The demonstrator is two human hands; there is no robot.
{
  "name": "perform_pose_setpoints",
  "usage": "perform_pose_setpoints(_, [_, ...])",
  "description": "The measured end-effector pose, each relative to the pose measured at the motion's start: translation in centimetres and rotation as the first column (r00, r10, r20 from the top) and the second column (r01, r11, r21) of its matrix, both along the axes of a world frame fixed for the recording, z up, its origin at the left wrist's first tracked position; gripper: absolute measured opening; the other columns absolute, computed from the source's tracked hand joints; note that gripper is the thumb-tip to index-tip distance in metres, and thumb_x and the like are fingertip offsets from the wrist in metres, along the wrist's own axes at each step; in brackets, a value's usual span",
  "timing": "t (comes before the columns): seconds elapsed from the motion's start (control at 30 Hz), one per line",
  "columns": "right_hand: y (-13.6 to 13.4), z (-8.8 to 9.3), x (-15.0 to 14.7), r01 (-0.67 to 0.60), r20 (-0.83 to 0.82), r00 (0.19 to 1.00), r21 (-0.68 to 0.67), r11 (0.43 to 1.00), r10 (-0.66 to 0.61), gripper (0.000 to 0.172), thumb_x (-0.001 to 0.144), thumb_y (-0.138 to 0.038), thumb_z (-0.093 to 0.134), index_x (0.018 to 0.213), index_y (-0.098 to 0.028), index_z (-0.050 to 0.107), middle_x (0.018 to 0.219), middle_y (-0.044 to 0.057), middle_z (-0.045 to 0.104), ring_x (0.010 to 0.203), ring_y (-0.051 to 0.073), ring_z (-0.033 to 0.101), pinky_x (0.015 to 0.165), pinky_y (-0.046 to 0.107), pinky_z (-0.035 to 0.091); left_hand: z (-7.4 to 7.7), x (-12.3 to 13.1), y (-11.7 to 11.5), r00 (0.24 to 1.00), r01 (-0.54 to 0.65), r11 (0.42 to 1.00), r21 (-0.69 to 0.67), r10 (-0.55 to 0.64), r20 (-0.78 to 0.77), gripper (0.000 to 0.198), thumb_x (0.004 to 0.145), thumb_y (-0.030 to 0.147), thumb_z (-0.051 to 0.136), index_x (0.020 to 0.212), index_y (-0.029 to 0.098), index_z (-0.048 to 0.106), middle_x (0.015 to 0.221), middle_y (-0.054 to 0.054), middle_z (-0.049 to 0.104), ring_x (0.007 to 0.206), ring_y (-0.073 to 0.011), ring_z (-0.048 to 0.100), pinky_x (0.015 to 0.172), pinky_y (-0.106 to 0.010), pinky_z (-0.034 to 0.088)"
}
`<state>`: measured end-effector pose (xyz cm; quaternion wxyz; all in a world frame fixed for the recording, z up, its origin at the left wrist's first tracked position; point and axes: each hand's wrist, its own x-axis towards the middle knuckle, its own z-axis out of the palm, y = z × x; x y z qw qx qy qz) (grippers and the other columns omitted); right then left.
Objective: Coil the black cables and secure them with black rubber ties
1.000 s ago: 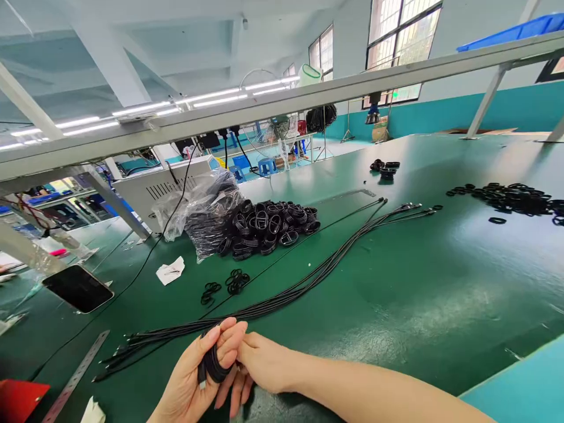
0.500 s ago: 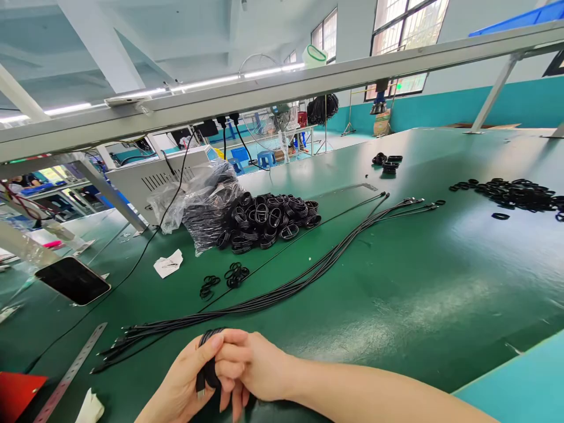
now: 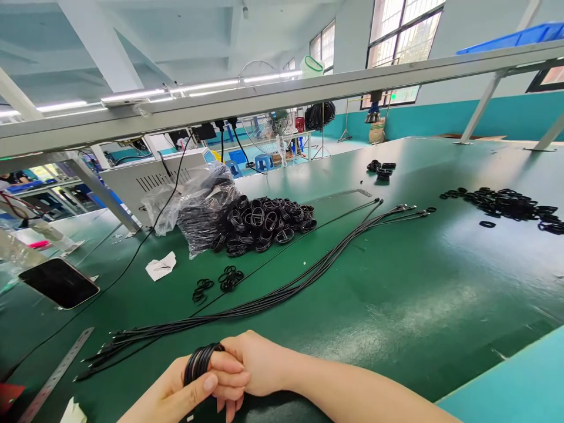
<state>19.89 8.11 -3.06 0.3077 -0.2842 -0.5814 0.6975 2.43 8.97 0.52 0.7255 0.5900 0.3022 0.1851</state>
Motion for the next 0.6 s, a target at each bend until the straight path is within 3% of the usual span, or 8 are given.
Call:
perform_pose_setpoints(0.17, [-0.7, 0.2, 0.1, 0.1, 0.071, 0.992, 0.081, 0.992, -0.106, 0.016, 0.083, -0.017, 0.043, 0.068, -0.02, 0.038, 0.048, -0.009, 0.046, 0.044, 0.007, 0.049, 0.049, 0.019, 0.043, -1.6, 0.5, -0.9, 0.972, -0.027, 0.996, -0.084, 0.045, 0.231, 0.028, 0.088, 0.037, 0.059, 0.102, 0.016, 0.071, 0.084, -0.012, 0.078, 0.076, -0.0239, 0.072, 0.071, -0.035, 0.054])
perform_pose_setpoints(0.3, [-0.7, 0.4, 0.9, 0.012, 0.253, 0.965, 0.237, 0.971, -0.074, 0.017, 0.08, -0.008, 0.043, 0.069, -0.02, 0.039, 0.044, -0.01, 0.044, 0.045, 0.007, 0.049, 0.051, 0.018, 0.038, -1.7, 1.2, -1.1, 0.978, 0.068, 0.997, -0.025, -0.061, 0.199, 0.026, 0.088, 0.033, 0.061, 0.102, 0.015, 0.073, 0.086, -0.014, 0.078, 0.081, -0.0242, 0.072, 0.08, -0.038, 0.054])
perform_pose_setpoints(0.4, [-0.5, 0.4, 1.3, 0.016, 0.316, 0.942, 0.301, 0.953, -0.116, 0.019, 0.072, -0.005, 0.051, 0.07, -0.02, 0.04, 0.047, -0.011, 0.045, 0.047, 0.006, 0.049, 0.05, 0.017, 0.035, -1.2, 1.5, -1.0, 0.983, 0.036, 0.998, -0.049, -0.026, 0.18, 0.024, 0.089, 0.03, 0.06, 0.105, 0.017, 0.072, 0.089, -0.013, 0.078, 0.082, -0.0233, 0.073, 0.081, -0.038, 0.054])
perform_pose_setpoints(0.5, [-0.7, 0.2, 1.1, 0.036, 0.296, 0.947, 0.286, 0.958, -0.124, 0.022, 0.065, -0.006, 0.057, 0.071, -0.02, 0.042, 0.053, -0.009, 0.051, 0.051, 0.007, 0.052, 0.048, 0.016, 0.036, -1.4, 1.4, -1.0, 0.963, 0.023, 0.992, -0.126, 0.012, 0.268, 0.029, 0.084, 0.033, 0.066, 0.109, 0.018, 0.071, 0.09, -0.014, 0.078, 0.083, -0.0252, 0.073, 0.08, -0.038, 0.054])
perform_pose_setpoints(0.6, [-1.4, 0.1, 0.6, -0.001, 0.218, 0.975, 0.182, 0.983, -0.039, 0.01, 0.069, -0.009, 0.047, 0.066, -0.018, 0.046, 0.056, -0.005, 0.053, 0.048, 0.007, 0.051, 0.043, 0.015, 0.036, -2.1, 0.9, -1.0, 0.927, 0.08, 0.979, -0.19, -0.003, 0.376, 0.042, 0.078, 0.043, 0.071, 0.109, 0.014, 0.072, 0.091, -0.016, 0.077, 0.085, -0.0285, 0.073, 0.079, -0.04, 0.054])
